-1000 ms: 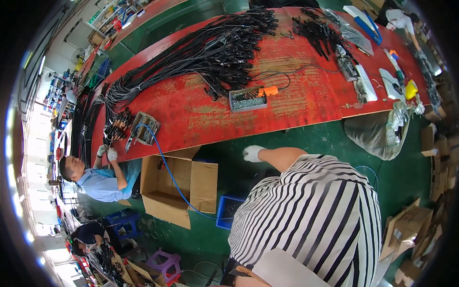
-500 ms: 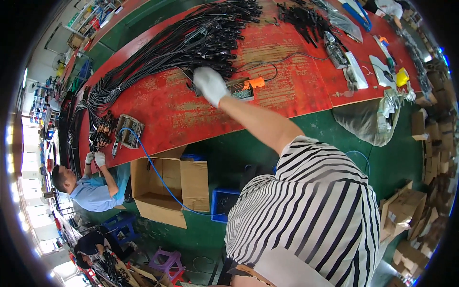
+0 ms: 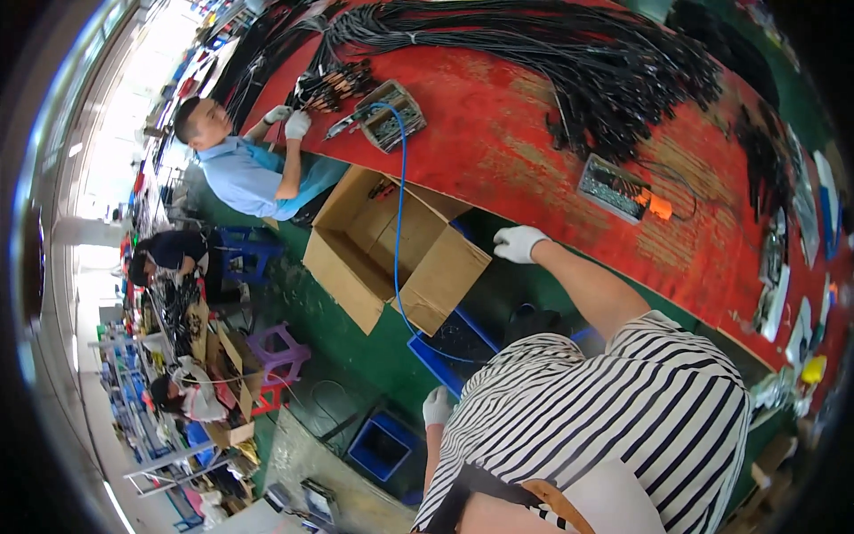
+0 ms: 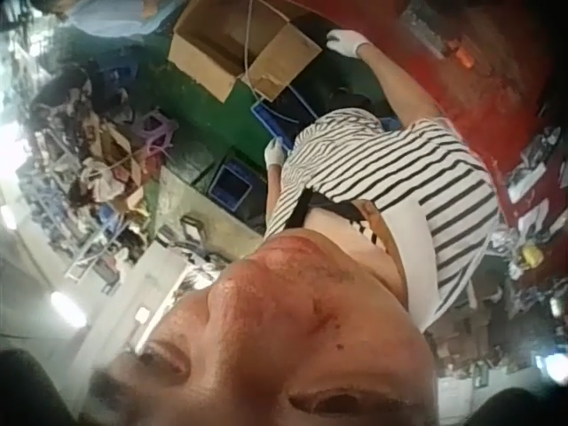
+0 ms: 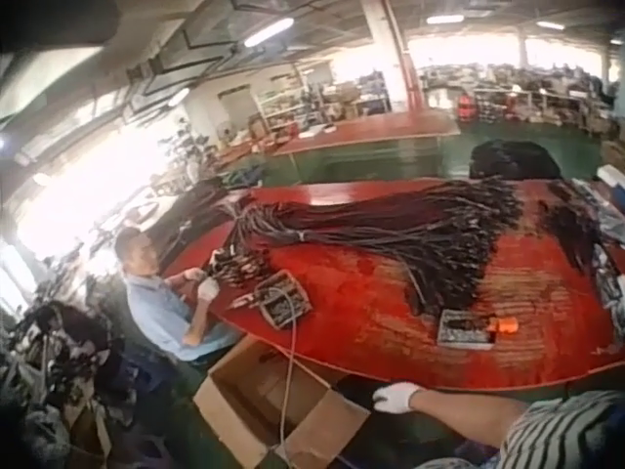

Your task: The person attaches connectors to a wire harness using an electric screwdriver, securing them with screws.

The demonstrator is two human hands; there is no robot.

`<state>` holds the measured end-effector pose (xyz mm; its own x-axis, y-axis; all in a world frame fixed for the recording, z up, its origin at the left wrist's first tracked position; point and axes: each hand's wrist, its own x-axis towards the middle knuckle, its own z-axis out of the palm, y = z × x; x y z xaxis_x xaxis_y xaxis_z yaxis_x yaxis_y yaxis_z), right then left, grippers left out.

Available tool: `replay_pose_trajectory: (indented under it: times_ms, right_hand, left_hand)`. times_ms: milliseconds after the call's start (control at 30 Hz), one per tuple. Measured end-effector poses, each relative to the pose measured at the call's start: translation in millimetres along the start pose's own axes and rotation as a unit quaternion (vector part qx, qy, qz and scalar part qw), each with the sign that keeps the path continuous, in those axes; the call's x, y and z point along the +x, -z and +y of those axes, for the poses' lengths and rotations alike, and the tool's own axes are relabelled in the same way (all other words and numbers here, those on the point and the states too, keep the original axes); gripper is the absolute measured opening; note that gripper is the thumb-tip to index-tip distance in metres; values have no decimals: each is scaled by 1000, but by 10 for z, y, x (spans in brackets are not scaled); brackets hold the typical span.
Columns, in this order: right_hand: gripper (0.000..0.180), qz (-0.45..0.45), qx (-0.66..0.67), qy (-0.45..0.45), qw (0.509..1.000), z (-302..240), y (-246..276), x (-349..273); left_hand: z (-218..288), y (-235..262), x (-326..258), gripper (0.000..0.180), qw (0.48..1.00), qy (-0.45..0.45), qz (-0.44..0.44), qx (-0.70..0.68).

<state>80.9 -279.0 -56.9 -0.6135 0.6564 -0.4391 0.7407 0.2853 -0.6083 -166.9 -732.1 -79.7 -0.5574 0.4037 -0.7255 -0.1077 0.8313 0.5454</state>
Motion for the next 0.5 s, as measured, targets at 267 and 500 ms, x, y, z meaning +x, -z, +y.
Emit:
replay_pose_trajectory:
  times_ms: [267,500]
  right_hand:
    - [57,18,-62,-70,995,-207,268,549]
    - [79,95,-195,-168,962,-81,-159,556]
  left_hand:
    - [-1502,60,-207,59,988,87,37,125]
    - [-567,-90,-367,49,989,119,79,-33]
